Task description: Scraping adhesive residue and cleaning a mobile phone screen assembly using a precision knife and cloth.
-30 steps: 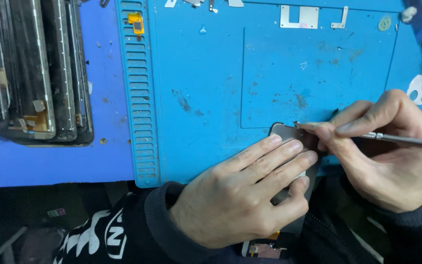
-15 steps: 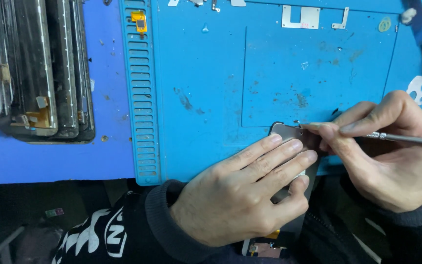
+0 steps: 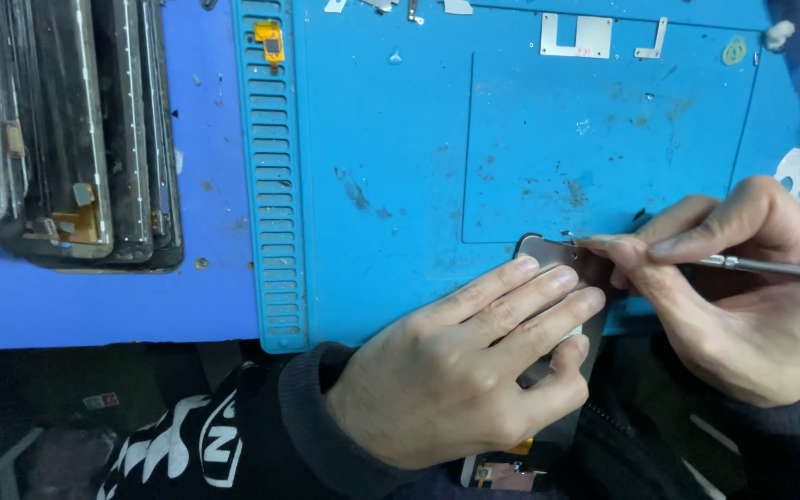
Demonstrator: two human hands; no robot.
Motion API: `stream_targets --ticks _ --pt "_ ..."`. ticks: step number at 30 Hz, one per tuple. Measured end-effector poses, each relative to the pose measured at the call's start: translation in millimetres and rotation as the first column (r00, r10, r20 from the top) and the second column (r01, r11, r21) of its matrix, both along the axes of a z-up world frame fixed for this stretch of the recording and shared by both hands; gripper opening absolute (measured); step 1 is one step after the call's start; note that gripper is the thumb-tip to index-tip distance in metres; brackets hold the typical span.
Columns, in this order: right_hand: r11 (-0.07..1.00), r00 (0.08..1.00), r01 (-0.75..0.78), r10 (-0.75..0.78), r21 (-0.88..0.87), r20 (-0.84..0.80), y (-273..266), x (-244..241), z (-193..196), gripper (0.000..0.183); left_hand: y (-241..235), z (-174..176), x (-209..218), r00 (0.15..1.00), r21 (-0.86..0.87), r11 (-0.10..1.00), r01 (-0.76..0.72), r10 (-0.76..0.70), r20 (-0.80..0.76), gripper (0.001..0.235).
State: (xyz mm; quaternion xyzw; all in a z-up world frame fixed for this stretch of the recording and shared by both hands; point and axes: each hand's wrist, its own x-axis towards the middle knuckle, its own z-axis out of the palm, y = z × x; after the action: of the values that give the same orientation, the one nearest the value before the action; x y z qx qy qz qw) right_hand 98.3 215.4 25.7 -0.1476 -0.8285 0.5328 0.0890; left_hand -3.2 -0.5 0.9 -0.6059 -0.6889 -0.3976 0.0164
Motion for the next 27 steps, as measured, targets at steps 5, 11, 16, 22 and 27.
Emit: stream_targets --ticks 5,11,16,22,27 --pt "0.998 0.999 -0.046 0.047 0.050 -0.024 -1 -4 -2 0.026 0 0 2 1.000 -0.017 1.000 0.016 -0.016 -0.011 0.008" --pt "0.999 1.000 0.004 -0.005 -0.037 -0.020 1 1 -2 0.022 -4 -12 6 0.999 -0.015 0.999 0.035 -0.034 0.026 0.009" --pt "1.000 1.000 -0.025 0.025 -0.009 -0.011 9 6 0 0.023 -7 -9 1 0.998 -0.011 0.998 0.061 -0.061 -0.008 0.016" --pt "0.971 0.990 0.103 -0.121 0.217 0.072 8 4 13 0.020 -18 9 -7 0.998 -0.033 0.998 0.061 -0.061 -0.012 0.027" --pt "0.993 0.997 0.050 -0.043 0.111 -0.067 65 29 -7 0.014 -28 11 -15 0.998 -0.042 0.997 0.063 -0.062 0.017 0.027"
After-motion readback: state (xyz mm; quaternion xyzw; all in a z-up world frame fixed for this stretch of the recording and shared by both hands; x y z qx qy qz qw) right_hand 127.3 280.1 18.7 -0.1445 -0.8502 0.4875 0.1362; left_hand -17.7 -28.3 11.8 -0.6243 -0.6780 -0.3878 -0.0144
